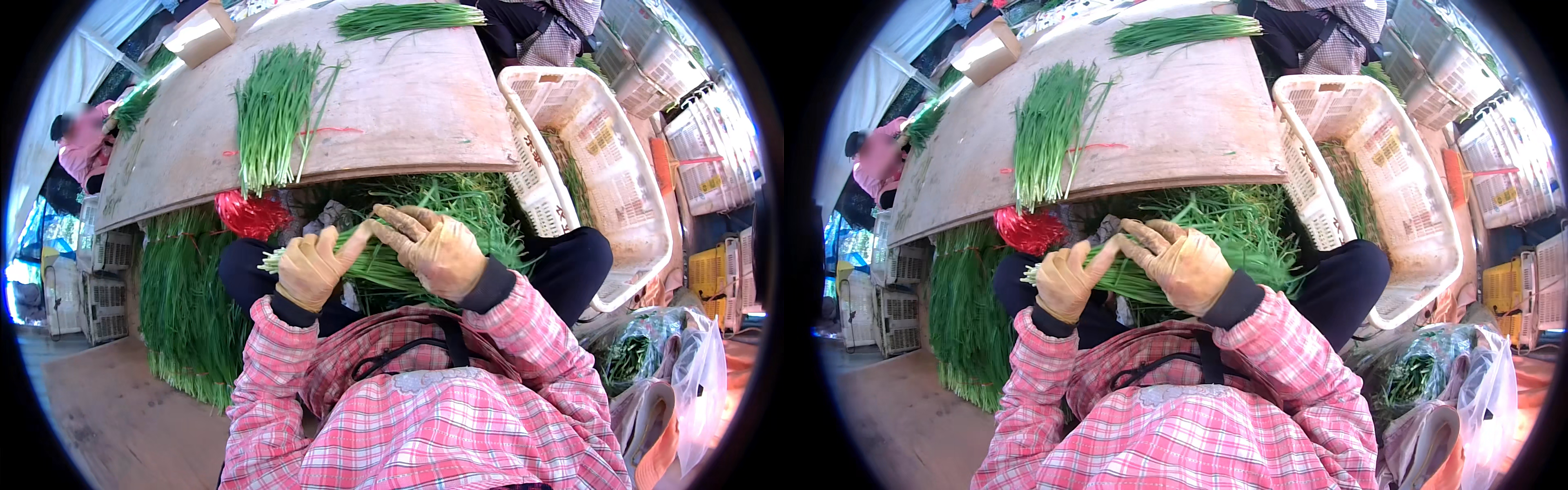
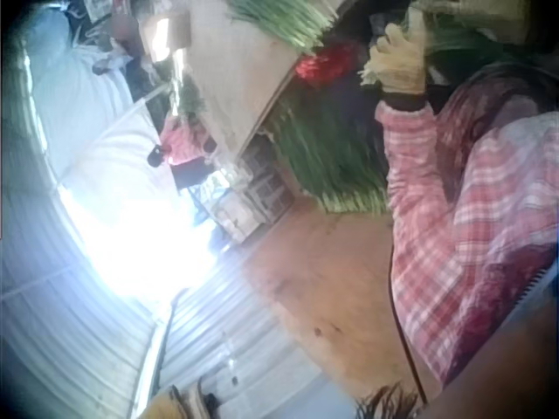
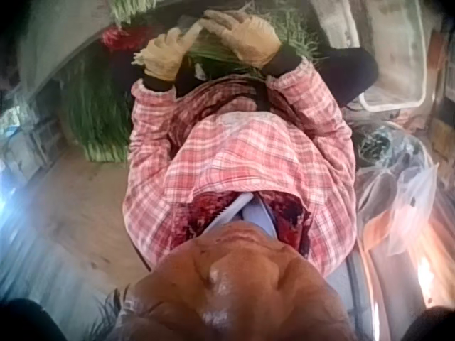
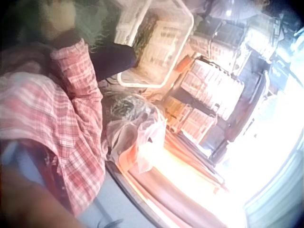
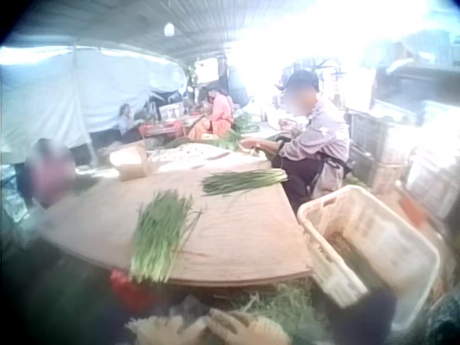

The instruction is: The person sorts bunches of green chives by hand, removing individual leaves and placing the cleaned bundles into a plastic crate.

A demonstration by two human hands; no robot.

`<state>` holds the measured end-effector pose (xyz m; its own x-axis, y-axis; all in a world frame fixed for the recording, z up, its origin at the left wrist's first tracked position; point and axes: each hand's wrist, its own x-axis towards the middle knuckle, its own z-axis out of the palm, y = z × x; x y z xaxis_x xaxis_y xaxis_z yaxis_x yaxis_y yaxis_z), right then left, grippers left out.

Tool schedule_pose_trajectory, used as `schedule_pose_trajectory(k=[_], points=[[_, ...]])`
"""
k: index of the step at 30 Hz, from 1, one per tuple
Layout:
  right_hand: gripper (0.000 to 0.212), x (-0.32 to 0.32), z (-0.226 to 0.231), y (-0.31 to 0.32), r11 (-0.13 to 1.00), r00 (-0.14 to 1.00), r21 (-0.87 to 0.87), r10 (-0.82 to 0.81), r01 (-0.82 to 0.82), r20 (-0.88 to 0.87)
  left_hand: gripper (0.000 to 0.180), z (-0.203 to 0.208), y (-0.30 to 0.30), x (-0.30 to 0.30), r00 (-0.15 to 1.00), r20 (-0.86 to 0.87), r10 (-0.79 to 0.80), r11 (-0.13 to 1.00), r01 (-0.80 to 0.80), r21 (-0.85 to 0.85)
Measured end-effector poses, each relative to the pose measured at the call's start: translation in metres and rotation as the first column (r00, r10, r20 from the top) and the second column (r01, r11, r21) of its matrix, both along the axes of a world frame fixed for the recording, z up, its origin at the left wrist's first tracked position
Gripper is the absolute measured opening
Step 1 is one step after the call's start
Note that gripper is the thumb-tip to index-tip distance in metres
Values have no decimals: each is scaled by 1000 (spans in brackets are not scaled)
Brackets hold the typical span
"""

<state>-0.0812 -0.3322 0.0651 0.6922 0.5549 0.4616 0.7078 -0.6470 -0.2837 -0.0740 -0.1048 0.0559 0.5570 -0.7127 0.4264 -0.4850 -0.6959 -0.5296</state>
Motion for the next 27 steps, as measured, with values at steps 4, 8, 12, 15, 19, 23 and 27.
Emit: schedule_pose_trajectory(k=[4, 8, 12, 15, 19, 23, 27], points=[[33, -18, -20, -24, 974, 948, -123, -217, 193, -233, 62, 14, 39, 12, 982, 28, 188, 976, -183, -121], [8, -41, -41, -61, 955, 941, -12, -295, 298, -167, 61, 7, 58, 15, 963, 128, 237, 953, -204, -225], [7, -52, -53, -91, 451, 801, 674, -187, 585, -569, 51, 1, 64, 17, 955, 146, 259, 948, -222, -228], [8, -43, -45, -120, 360, 769, 679, -306, 640, -561, 50, 1, 59, 17, 952, 168, 256, 953, -220, -208], [27, -15, -1, -100, 815, 930, 479, -368, 327, -7, 58, 3, 47, 14, 952, 244, 184, 976, -146, -164], [45, 9, 25, -39, 969, 996, 245, -41, 19, 85, 52, 12, 25, 10, 975, 221, 32, 994, -7, -111], [33, -1, 10, -1, 983, 992, -137, -116, 120, 40, 52, 18, 24, 10, 968, 247, 51, 994, -26, -102]])
